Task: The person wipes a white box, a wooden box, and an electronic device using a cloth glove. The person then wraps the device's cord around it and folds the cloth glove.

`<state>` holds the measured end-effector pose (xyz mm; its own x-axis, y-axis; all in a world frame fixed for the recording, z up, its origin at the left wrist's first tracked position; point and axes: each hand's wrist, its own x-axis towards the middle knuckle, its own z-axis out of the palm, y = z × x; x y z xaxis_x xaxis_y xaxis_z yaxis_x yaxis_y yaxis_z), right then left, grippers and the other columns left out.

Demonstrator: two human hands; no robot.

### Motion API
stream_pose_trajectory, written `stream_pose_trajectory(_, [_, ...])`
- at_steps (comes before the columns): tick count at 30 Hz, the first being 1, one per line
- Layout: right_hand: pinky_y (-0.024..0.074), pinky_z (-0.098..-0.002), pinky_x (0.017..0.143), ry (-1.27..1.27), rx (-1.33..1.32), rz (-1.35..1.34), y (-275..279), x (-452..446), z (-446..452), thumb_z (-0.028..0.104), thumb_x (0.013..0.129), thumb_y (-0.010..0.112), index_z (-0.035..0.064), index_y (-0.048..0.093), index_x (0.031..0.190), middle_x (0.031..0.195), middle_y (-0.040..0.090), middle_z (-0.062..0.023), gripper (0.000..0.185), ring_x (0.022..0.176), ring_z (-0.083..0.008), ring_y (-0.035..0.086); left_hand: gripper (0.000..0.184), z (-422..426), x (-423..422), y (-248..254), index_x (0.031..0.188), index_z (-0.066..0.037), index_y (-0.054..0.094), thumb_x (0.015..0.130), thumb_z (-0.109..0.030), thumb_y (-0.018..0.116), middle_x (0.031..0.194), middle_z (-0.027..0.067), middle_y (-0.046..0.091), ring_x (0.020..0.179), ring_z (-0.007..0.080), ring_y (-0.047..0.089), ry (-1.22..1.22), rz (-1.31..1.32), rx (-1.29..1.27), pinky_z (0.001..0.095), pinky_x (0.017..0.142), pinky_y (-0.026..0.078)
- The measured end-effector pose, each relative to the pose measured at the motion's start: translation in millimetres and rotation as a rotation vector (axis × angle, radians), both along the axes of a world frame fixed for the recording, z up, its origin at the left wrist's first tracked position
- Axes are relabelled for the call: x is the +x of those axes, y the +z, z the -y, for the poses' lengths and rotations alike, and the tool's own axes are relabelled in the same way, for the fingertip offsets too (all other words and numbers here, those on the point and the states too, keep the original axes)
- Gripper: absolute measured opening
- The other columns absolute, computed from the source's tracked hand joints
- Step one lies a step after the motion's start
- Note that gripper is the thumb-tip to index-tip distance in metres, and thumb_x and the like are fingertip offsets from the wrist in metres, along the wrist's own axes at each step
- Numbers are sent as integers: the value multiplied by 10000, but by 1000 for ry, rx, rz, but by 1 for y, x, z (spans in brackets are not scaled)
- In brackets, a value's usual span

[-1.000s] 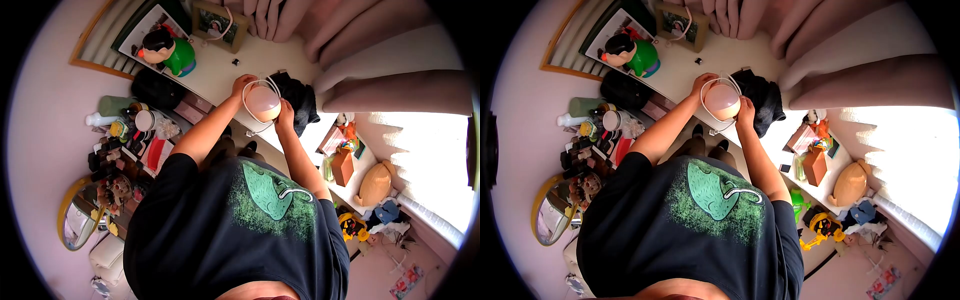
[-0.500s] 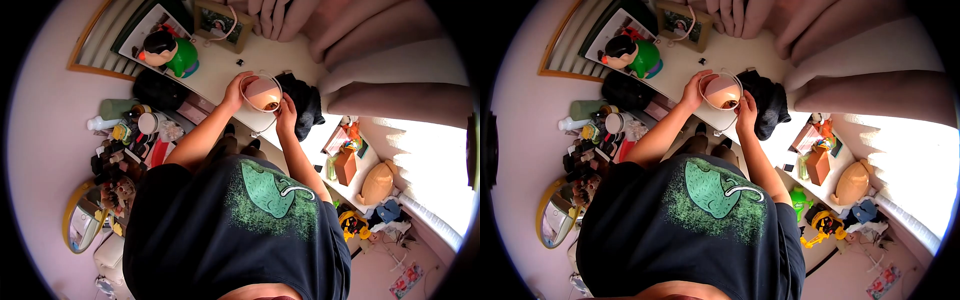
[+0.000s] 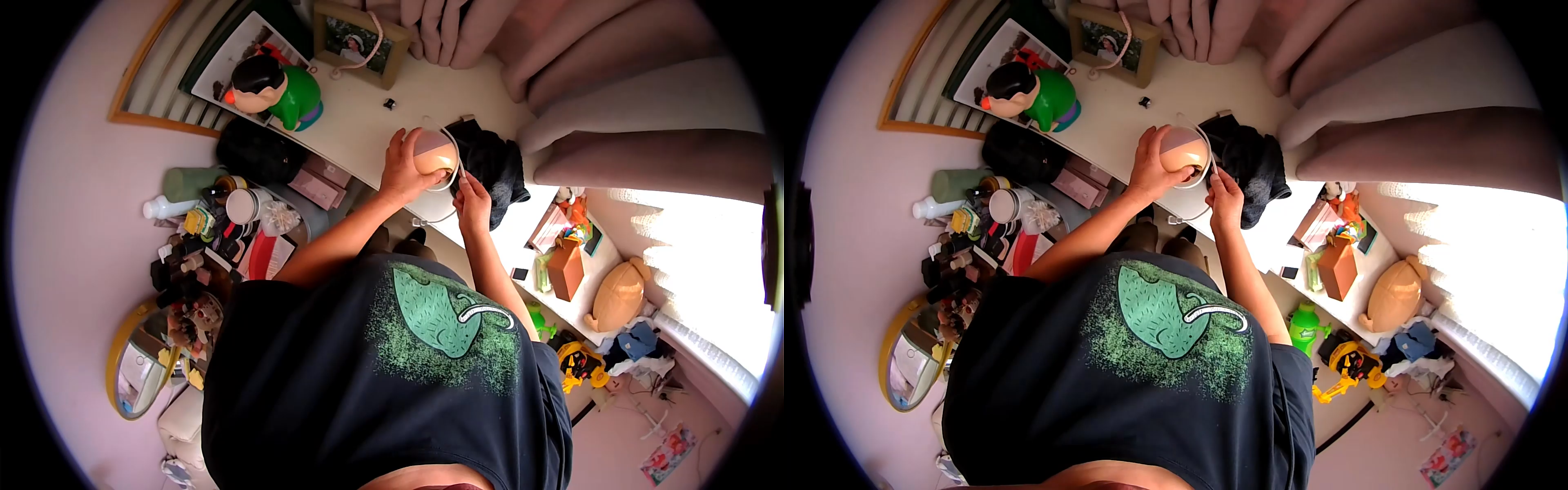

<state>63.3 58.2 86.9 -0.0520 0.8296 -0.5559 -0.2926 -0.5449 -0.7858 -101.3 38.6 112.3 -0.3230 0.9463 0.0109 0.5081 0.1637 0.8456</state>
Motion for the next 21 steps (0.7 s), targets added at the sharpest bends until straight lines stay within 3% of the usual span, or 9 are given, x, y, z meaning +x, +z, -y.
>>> stream_pose_trajectory(6, [252,-178,426,70,-36,44,2,43,10,119,919,598,4,657,1068,604,435,70,197,471,-21,330,868,-2,3,-4,1327,-114,375,596,-209,834,1363,180,382,1231,381,421,25,-97,99,429,1014,403])
stream_pose_trajectory(9, [250,-179,423,77,-26,71,-2,50,15,119,918,599,6,662,1046,606,437,71,182,470,-19,331,906,-2,1,-10,1339,-140,352,586,-259,841,1376,166,384,1209,388,430,-7,-93,110,457,996,417])
stream_pose_trajectory(21, [271,-189,419,208,-99,133,-20,37,47,166,953,540,48,630,1004,598,394,73,157,465,-36,322,898,-4,0,-15,1347,-117,343,604,-243,831,1352,171,395,1236,373,413,-30,-46,161,438,1018,395])
